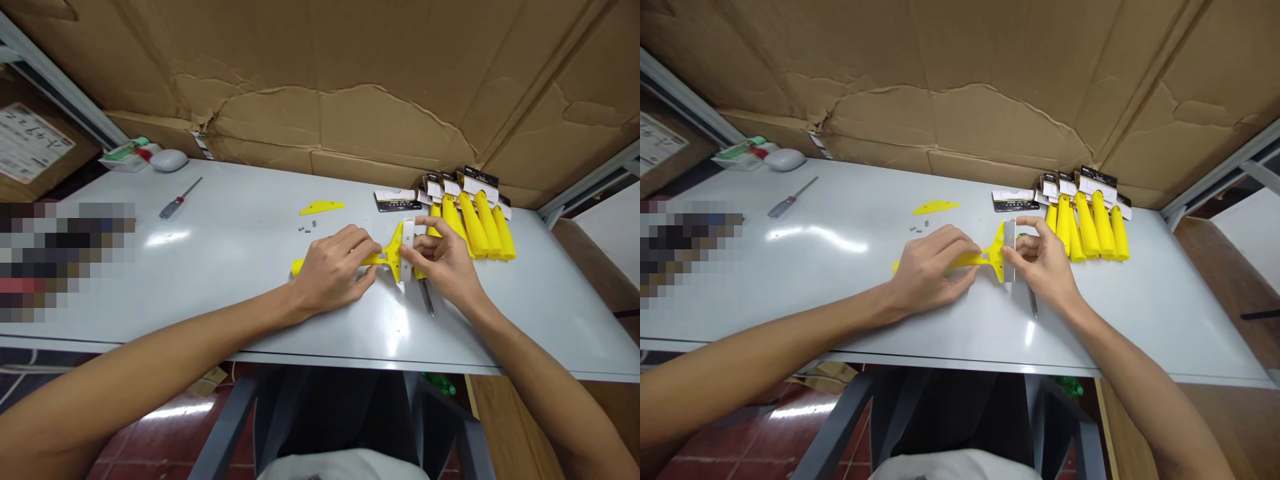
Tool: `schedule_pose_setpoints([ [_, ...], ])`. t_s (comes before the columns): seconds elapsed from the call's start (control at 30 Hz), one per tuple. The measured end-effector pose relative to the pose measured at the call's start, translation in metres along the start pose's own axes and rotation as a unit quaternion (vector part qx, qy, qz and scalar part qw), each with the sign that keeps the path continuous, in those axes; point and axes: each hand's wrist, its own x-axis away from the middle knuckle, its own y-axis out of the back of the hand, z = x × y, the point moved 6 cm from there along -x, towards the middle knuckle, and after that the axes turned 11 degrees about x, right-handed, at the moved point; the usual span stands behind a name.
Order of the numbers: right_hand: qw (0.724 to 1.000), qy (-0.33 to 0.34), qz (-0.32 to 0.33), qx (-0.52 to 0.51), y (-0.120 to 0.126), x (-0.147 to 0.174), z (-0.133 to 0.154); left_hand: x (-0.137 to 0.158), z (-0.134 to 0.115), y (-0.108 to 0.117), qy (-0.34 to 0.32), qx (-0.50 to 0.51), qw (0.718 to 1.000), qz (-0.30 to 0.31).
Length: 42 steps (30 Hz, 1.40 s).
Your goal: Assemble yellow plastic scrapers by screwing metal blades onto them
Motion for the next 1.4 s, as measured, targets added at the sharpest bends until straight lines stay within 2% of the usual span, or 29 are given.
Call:
schedule_pose_setpoints([
  [0.4, 1.000, -0.015, 0.009, -0.015, 0.004, -0.004, -0.009, -0.002, 0.002, 0.001, -0.016, -0.013, 1.000, -0.001],
  [0.73, 0.999, 0.009, -0.032, 0.004, 0.006, -0.002, -0.006, -0.003, -0.002, 0.003, -0.034, -0.026, 0.999, -0.006],
  [0.97, 0.999, 0.042, -0.014, 0.004, 0.005, -0.002, -0.004, -0.004, 0.002, 0.004, -0.024, -0.013, 1.000, -0.006],
  [1.23, 0.999, 0.026, -0.033, 0.020, 0.004, 0.001, -0.001, -0.003, -0.004, 0.003, -0.032, -0.012, 0.999, -0.014],
  [1.4, 0.998, 0.047, -0.020, 0.028, 0.002, 0.002, 0.001, -0.003, 0.001, 0.004, -0.015, -0.013, 1.000, -0.016],
])
